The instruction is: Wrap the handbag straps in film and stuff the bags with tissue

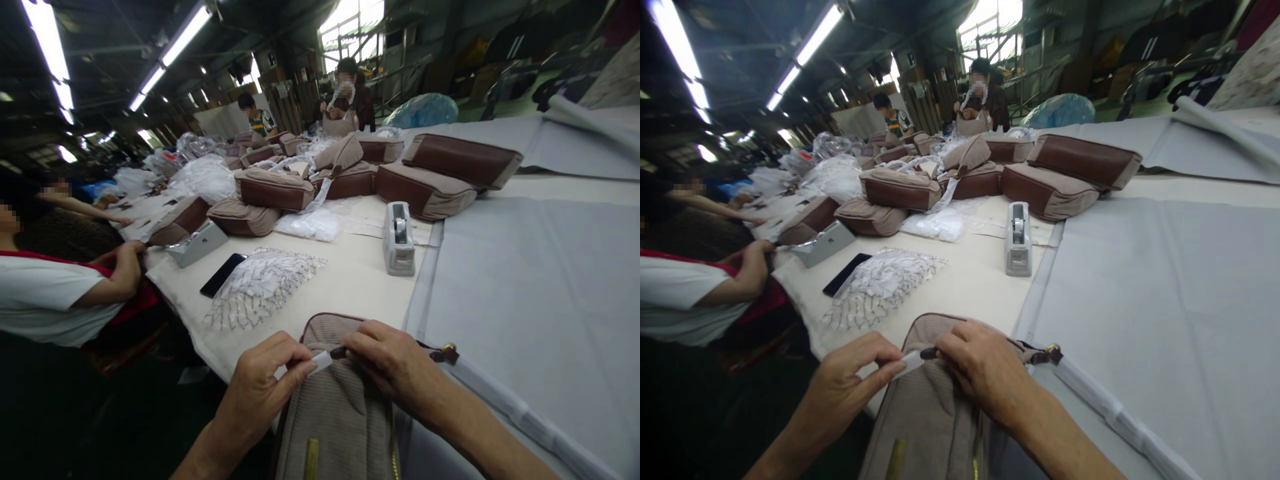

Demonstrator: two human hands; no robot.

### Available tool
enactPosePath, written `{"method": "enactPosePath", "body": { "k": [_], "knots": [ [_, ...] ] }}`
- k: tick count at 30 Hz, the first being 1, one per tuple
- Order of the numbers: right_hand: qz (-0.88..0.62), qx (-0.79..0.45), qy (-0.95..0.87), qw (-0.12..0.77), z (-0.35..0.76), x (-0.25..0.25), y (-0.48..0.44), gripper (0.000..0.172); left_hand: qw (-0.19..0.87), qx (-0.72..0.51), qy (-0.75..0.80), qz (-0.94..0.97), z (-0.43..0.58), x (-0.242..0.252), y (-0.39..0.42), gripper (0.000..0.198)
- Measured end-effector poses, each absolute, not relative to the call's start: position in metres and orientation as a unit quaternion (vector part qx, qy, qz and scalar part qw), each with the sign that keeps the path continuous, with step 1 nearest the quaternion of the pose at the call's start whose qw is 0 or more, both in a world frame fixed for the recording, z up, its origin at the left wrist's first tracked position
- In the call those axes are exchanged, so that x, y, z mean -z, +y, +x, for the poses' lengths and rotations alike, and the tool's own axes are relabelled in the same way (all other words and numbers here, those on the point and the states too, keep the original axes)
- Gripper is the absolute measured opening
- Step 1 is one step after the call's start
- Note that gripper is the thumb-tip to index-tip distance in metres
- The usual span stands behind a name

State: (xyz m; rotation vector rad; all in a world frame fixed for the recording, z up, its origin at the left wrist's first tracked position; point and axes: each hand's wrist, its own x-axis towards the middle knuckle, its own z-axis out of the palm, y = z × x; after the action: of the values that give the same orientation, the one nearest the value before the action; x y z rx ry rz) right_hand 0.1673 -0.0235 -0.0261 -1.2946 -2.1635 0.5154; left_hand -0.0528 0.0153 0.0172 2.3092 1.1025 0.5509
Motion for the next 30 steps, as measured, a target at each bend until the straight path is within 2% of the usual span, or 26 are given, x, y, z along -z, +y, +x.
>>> {"method": "enactPosePath", "body": {
  "k": [9,11,15,18,22,26,28,30],
  "knots": [
    [-0.476,-0.167,-0.821,0.266,0.164,0.026,-0.022,0.01,0.274,-0.201,0.391,0.855,-0.043,-0.021,0.012,0.011],
    [-0.474,-0.166,-0.816,0.288,0.163,0.027,-0.023,0.012,0.283,-0.194,0.394,0.853,-0.037,-0.021,0.012,0.011],
    [-0.462,-0.283,-0.742,0.395,0.168,0.027,-0.024,0.027,0.303,-0.19,0.41,0.839,-0.026,-0.019,0.014,0.012],
    [-0.483,-0.359,-0.683,0.413,0.174,0.028,-0.025,0.037,0.331,-0.183,0.427,0.821,-0.017,-0.016,0.017,0.014],
    [-0.479,-0.393,-0.646,0.446,0.175,0.031,-0.026,0.041,0.361,-0.19,0.439,0.8,-0.005,-0.011,0.019,0.014],
    [-0.498,-0.4,-0.621,0.454,0.176,0.034,-0.023,0.037,0.38,-0.189,0.45,0.786,0.004,-0.009,0.021,0.012],
    [-0.492,-0.413,-0.633,0.433,0.177,0.035,-0.018,0.025,0.409,-0.191,0.474,0.756,0.007,-0.01,0.023,0.014],
    [-0.484,-0.441,-0.628,0.42,0.178,0.036,-0.013,0.012,0.455,-0.195,0.503,0.709,0.007,-0.011,0.025,0.028]
  ]
}}
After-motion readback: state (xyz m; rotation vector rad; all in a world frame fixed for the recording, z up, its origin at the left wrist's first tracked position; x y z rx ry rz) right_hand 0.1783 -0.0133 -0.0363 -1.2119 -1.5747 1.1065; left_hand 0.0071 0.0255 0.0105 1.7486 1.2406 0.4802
